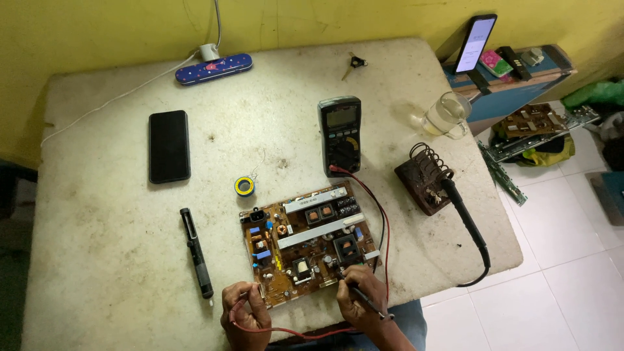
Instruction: Using a digital multimeter to test components and traces on a printed circuit board at a repair station.
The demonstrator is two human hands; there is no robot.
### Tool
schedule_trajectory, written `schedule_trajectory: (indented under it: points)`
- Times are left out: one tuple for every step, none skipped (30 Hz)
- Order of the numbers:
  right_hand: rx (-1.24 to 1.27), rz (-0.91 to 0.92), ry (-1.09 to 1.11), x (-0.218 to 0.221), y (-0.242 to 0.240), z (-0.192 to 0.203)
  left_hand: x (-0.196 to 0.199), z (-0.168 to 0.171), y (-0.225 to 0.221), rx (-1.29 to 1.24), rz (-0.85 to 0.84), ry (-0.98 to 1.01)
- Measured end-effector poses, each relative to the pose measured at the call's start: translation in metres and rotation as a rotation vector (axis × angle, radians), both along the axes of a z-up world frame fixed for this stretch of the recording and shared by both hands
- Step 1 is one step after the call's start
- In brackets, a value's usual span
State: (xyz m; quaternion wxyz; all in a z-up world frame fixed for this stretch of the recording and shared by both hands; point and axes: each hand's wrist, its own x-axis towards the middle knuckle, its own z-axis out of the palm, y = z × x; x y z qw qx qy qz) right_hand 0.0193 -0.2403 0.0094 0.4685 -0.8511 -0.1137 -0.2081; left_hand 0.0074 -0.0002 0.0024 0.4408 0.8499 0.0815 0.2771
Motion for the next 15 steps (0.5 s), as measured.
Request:
schedule_trajectory:
  points:
    - [-0.001, -0.001, 0.001, 0.000, 0.000, 0.000, 0.000, 0.002, -0.001, -0.001, -0.001, 0.001]
    - [-0.004, -0.007, 0.005, 0.000, 0.000, 0.000, 0.000, 0.004, -0.001, -0.003, 0.007, 0.004]
    - [-0.006, -0.013, 0.011, -0.001, 0.000, 0.000, -0.001, 0.005, -0.002, -0.005, 0.016, 0.009]
    - [-0.007, -0.013, 0.014, 0.002, 0.000, 0.001, 0.003, 0.002, 0.000, -0.006, 0.016, 0.012]
    - [0.006, -0.005, 0.014, 0.001, 0.000, 0.003, 0.002, -0.001, 0.003, 0.046, -0.023, -0.017]
    - [0.020, 0.003, 0.015, 0.001, 0.000, 0.003, 0.001, -0.006, 0.006, 0.098, -0.062, -0.045]
    - [0.020, 0.009, 0.038, 0.005, 0.000, 0.008, 0.005, 0.001, 0.006, 0.097, -0.057, -0.021]
    - [-0.009, -0.006, -0.041, 0.009, 0.000, 0.012, 0.010, 0.006, 0.006, 0.114, -0.089, -0.084]
    - [-0.035, -0.017, -0.102, 0.004, 0.001, 0.014, 0.005, 0.010, 0.008, 0.132, -0.120, -0.127]
    - [-0.033, -0.008, -0.060, -0.005, -0.001, 0.008, -0.003, 0.009, 0.007, 0.132, -0.114, -0.084]
    - [-0.051, -0.014, -0.089, -0.002, -0.001, 0.002, 0.000, 0.008, 0.007, 0.090, -0.133, -0.108]
    - [-0.068, -0.020, -0.117, 0.001, -0.002, -0.002, 0.004, 0.009, 0.006, 0.047, -0.151, -0.131]
    - [-0.068, -0.015, -0.113, 0.001, -0.002, -0.003, 0.003, 0.007, 0.007, 0.047, -0.147, -0.126]
    - [-0.048, -0.018, -0.116, 0.000, -0.001, -0.003, 0.001, 0.006, 0.007, 0.054, -0.141, -0.123]
    - [-0.029, -0.025, -0.123, 0.002, -0.001, -0.003, 0.003, 0.004, 0.007, 0.060, -0.140, -0.124]
